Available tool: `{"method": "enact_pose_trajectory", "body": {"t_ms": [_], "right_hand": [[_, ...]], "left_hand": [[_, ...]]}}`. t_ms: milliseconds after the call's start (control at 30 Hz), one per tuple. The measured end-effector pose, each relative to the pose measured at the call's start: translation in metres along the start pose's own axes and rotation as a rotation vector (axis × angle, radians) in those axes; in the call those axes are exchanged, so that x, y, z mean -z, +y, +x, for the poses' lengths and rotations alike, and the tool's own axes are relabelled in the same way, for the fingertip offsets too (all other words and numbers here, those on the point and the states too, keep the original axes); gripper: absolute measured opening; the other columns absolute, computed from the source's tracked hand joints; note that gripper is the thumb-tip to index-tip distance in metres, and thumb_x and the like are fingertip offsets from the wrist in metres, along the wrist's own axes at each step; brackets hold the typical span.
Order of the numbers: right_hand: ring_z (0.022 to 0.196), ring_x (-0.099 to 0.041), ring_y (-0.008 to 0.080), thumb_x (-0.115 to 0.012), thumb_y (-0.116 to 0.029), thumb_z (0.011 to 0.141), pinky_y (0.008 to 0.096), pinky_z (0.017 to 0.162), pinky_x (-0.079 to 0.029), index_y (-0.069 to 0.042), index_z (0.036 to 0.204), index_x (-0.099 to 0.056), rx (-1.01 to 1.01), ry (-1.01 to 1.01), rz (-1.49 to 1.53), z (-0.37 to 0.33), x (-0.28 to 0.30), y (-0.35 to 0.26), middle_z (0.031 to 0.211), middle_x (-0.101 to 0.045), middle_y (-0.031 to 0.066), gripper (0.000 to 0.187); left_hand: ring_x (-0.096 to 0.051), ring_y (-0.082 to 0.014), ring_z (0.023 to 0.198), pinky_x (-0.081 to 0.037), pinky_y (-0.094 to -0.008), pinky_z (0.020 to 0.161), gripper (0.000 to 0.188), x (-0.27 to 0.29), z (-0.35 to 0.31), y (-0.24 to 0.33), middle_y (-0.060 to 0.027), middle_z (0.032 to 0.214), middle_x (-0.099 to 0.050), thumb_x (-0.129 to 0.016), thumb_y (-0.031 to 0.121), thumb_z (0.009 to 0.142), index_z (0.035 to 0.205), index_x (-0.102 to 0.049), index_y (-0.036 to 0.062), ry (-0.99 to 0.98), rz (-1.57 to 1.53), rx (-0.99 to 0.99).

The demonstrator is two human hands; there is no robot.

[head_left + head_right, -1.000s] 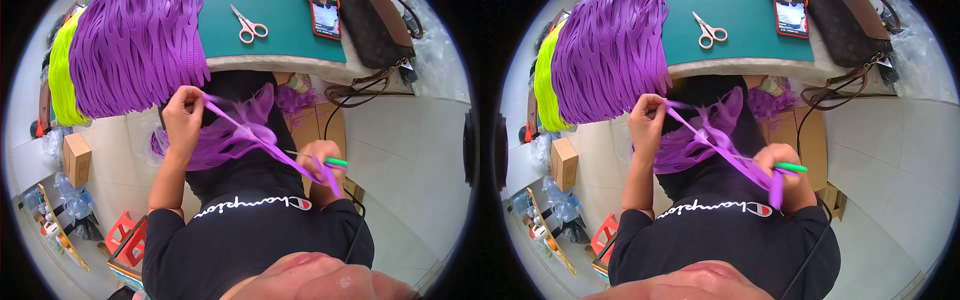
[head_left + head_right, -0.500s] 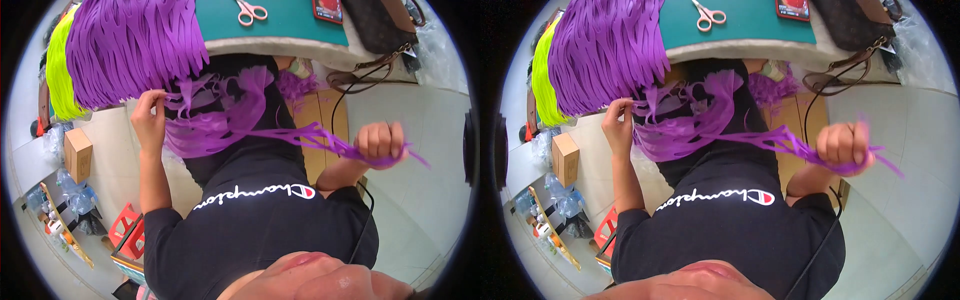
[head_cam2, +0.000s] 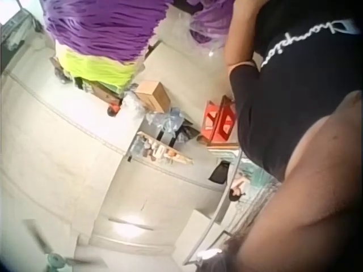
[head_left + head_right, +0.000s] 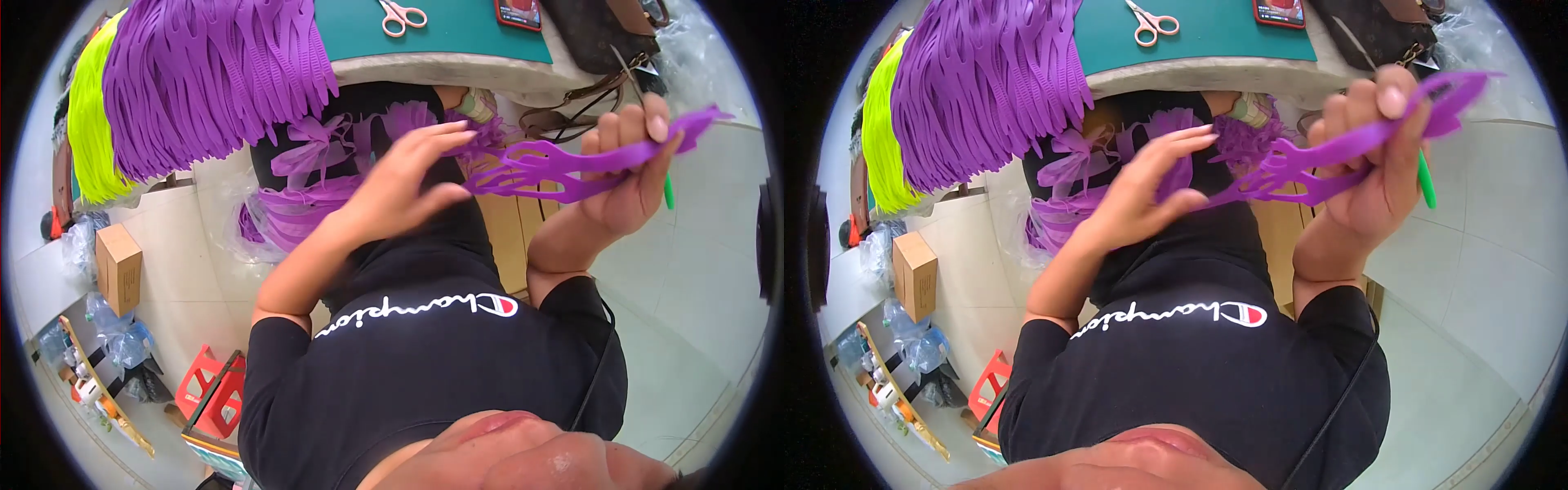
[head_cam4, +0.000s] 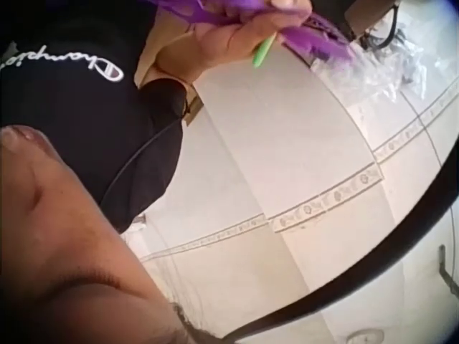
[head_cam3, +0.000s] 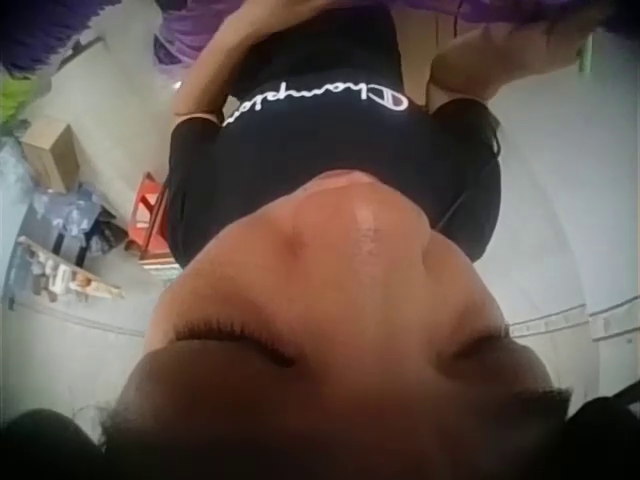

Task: Using a crochet hook tool to weave purple fabric strips into a mesh-like base material on a factory workbench.

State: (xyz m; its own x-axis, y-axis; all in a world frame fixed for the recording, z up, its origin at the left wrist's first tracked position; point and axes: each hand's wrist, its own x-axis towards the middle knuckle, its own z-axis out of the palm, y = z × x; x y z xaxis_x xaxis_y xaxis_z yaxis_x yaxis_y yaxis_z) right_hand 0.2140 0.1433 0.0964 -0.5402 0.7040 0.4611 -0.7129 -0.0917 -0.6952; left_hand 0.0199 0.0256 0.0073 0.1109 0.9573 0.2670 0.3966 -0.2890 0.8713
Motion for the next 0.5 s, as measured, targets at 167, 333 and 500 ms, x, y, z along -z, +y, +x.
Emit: {"method": "enact_pose_trajectory", "body": {"t_ms": [167,333,500], "right_hand": [[0.053,-0.021,0.0034,-0.039,-0.034,0.101,0.0205,0.044,-0.019,-0.009,0.099,-0.045,-0.211,0.009,0.138,0.031,-0.024,0.003,0.064,-0.024,-0.0064,0.026],[0.049,-0.028,0.0061,-0.047,-0.025,0.099,0.0209,0.039,-0.022,-0.008,0.09,-0.048,-0.177,0.165,0.145,0.076,-0.019,-0.003,0.06,-0.028,-0.0041,0.019],[0.049,-0.028,0.0064,-0.046,-0.022,0.099,0.0203,0.04,-0.022,-0.008,0.081,-0.048,-0.273,0.254,0.148,0.115,0.021,-0.002,0.06,-0.029,-0.0048,0.023]], "left_hand": [[-0.05,-0.0224,0.117,-0.04,-0.0358,0.099,0.054,-0.028,0.033,-0.003,-0.0123,0.124,-0.054,-0.064,0.021,0.088,0.134,-0.042,0.0026,0.023,-0.477,-0.075],[-0.06,-0.0127,0.088,-0.049,-0.0267,0.081,0.027,-0.02,0.028,-0.02,-0.005,0.093,-0.063,-0.049,0.018,0.098,0.114,-0.057,-0.0029,-0.081,-0.837,0.155],[-0.066,-0.0202,0.087,-0.052,-0.0308,0.08,0.04,-0.002,0.015,-0.013,-0.0151,0.099,-0.066,-0.045,0.032,0.099,0.112,-0.058,-0.0039,-0.441,-1.073,0.443]]}}
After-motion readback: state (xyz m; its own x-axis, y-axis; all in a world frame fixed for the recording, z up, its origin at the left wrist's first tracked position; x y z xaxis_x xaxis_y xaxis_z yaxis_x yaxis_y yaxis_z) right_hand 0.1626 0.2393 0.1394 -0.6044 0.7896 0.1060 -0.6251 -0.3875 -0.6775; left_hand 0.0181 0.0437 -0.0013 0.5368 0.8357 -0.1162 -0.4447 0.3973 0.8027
